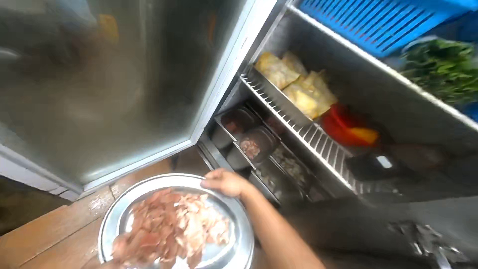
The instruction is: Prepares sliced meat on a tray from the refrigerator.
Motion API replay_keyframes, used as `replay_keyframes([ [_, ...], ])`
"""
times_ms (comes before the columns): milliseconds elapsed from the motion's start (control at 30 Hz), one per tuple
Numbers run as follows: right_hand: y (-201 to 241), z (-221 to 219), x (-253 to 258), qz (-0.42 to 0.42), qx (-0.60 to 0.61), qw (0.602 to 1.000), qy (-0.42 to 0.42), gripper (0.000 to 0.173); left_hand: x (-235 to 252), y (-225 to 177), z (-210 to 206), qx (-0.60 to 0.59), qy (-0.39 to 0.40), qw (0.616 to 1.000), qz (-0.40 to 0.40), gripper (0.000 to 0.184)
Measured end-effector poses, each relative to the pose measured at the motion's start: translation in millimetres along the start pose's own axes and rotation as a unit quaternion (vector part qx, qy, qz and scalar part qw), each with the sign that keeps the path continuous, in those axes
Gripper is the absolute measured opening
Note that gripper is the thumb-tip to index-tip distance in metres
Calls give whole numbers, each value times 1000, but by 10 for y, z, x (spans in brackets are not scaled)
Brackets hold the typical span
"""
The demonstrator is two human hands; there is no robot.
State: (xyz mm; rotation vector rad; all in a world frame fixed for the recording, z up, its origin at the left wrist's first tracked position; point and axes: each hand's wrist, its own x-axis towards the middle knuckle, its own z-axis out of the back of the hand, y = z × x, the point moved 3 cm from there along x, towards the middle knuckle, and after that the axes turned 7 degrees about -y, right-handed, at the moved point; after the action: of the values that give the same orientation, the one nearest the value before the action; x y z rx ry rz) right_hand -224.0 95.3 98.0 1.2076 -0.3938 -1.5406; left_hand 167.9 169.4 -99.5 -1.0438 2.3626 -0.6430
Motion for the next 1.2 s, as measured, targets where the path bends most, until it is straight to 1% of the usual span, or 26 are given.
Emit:
replay_keyframes([
  [67,78,367,-196,18,-32,993,-114,29,241,-76,-601,-18,-11,1000,14,35],
  [133,191,679,-403,41,-89,970,-223,28,457,-33,-907,-30,5,999,18,38],
  [200,212,820,-514,67,-116,943,-303,31,624,12,-1127,-43,18,999,25,39],
  [233,195,816,-530,85,-119,936,-319,37,710,13,-1253,-54,25,998,28,40],
  [267,169,755,-525,98,-124,936,-313,47,788,20,-1364,-64,29,997,32,41],
  [367,48,482,-332,111,-217,937,-249,95,1042,72,-1543,-52,3,998,34,43],
  [400,-3,418,-240,103,-262,932,-226,101,1108,88,-1576,-46,-13,999,27,43],
  [433,-56,394,-149,96,-293,928,-211,97,1165,98,-1600,-39,-29,999,19,42],
  [500,-166,434,-40,94,-302,926,-205,70,1217,126,-1613,-38,-53,998,16,42],
  [533,-215,485,-10,93,-298,928,-201,59,1227,137,-1619,-32,-66,997,19,42],
  [567,-248,545,11,89,-291,933,-190,53,1235,137,-1632,-21,-83,996,25,41],
  [600,-262,599,21,88,-277,941,-172,53,1234,137,-1632,-7,-96,995,33,39],
  [667,-229,699,21,88,-227,957,-154,62,1234,157,-1587,16,-114,993,41,36],
  [700,-194,757,19,90,-201,960,-176,58,1223,169,-1540,17,-119,992,46,35],
  [733,-167,856,24,95,-178,955,-218,47,1215,175,-1499,16,-124,991,51,34],
  [800,-171,1268,63,104,-164,923,-332,27,1250,195,-1469,7,-122,991,54,33],
  [833,-237,1534,101,75,-168,908,-376,22,1261,204,-1469,2,-125,991,56,33],
  [867,-343,1803,166,14,-170,902,-397,20,1265,205,-1466,-2,-130,990,57,34],
  [900,-480,2047,273,-64,-165,901,-396,21,1266,196,-1451,-5,-133,990,56,34],
  [933,-666,2234,413,-135,-166,902,-374,22,1263,181,-1434,-5,-130,990,56,35],
  [967,-874,2354,577,-189,-179,906,-333,24,1264,177,-1416,-9,-128,990,52,36],
  [1000,-1080,2394,746,-225,-203,912,-277,27,1262,183,-1401,-11,-126,991,50,35],
  [1033,-1227,2351,889,-252,-226,916,-214,33,1256,185,-1401,-8,-126,991,47,35],
  [1100,-1384,2142,1085,-278,-258,919,-105,43,1267,166,-1421,-5,-136,990,43,34],
  [1133,-1459,2033,1149,-283,-274,917,-68,45,1267,156,-1437,-7,-141,989,45,34],
  [1200,-1460,1877,1198,-286,-312,905,-41,45,1263,152,-1466,-18,-142,988,53,34],
])
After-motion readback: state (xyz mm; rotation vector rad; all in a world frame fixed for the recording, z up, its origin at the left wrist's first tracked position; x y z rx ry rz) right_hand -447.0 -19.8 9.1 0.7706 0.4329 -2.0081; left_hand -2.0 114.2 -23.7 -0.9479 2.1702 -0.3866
